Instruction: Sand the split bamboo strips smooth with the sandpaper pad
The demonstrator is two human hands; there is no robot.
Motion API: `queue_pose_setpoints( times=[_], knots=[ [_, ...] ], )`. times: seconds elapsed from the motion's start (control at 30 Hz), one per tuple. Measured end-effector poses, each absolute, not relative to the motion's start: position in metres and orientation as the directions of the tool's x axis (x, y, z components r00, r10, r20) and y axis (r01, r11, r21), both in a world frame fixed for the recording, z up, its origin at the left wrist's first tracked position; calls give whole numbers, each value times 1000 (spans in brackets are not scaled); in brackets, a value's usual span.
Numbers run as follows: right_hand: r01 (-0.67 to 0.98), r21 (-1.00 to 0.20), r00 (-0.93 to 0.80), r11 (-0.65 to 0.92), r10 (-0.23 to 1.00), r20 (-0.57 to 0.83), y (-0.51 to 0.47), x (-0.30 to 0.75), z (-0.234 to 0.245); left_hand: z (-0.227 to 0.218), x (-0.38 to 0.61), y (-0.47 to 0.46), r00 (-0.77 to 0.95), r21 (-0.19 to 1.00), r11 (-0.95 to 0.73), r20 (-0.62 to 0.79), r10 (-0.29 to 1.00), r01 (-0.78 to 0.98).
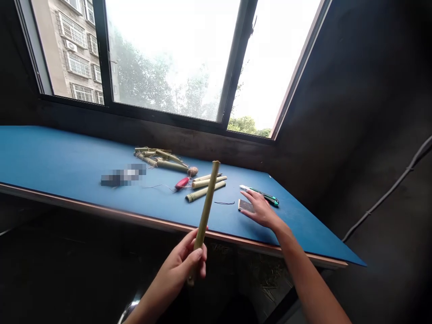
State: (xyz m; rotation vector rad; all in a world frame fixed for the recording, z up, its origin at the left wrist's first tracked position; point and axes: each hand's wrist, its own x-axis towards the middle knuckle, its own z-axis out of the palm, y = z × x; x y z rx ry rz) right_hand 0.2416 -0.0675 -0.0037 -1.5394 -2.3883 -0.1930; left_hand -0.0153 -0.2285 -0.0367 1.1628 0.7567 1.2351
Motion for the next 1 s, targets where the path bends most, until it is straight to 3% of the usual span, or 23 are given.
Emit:
queue_pose_setpoints(
  times=[0.07, 0.13, 0.37, 0.53, 0.67, 0.73, 0.8, 0.83, 0.87, 0.97, 1.0],
  knots=[
    [938, -20, -339, 345, 930, 144, -51, 259, -14, -44, -16, -236, 202, 943, -40, 113, 973, -331],
    [939, 1, -342, 344, 933, 115, -45, 268, -19, -51, -15, -242, 195, 934, -9, 84, 977, -357],
    [978, 95, -202, 183, 946, 252, -50, 265, -13, -61, -15, -240, 202, 878, 17, 91, 975, -478],
    [973, 155, -206, 168, 939, 275, -42, 265, -11, -59, -18, -239, 215, 888, 27, 82, 973, -459],
    [979, 144, -180, 144, 942, 282, -40, 266, -3, -62, -21, -236, 255, 896, 83, 35, 966, -437],
    [978, 92, -209, 188, 907, 367, -56, 254, 1, -65, -21, -232, 255, 867, 97, 35, 966, -489],
    [913, 36, -351, 406, 740, 574, -89, 230, 2, -68, -20, -228, 252, 852, 92, 49, 967, -515],
    [811, 62, -456, 582, 561, 691, -109, 215, 2, -68, -20, -228, 257, 855, 90, 52, 965, -511],
    [681, 161, -569, 715, 377, 731, -130, 200, 1, -68, -19, -228, 262, 865, 89, 51, 964, -495],
    [306, 472, -852, 827, 16, 524, -173, 168, 2, -62, -18, -237, 278, 916, 101, 12, 960, -389],
    [280, 496, -870, 822, -1, 493, -177, 164, 3, -60, -19, -241, 300, 932, 108, 0, 954, -345]
  ],
)
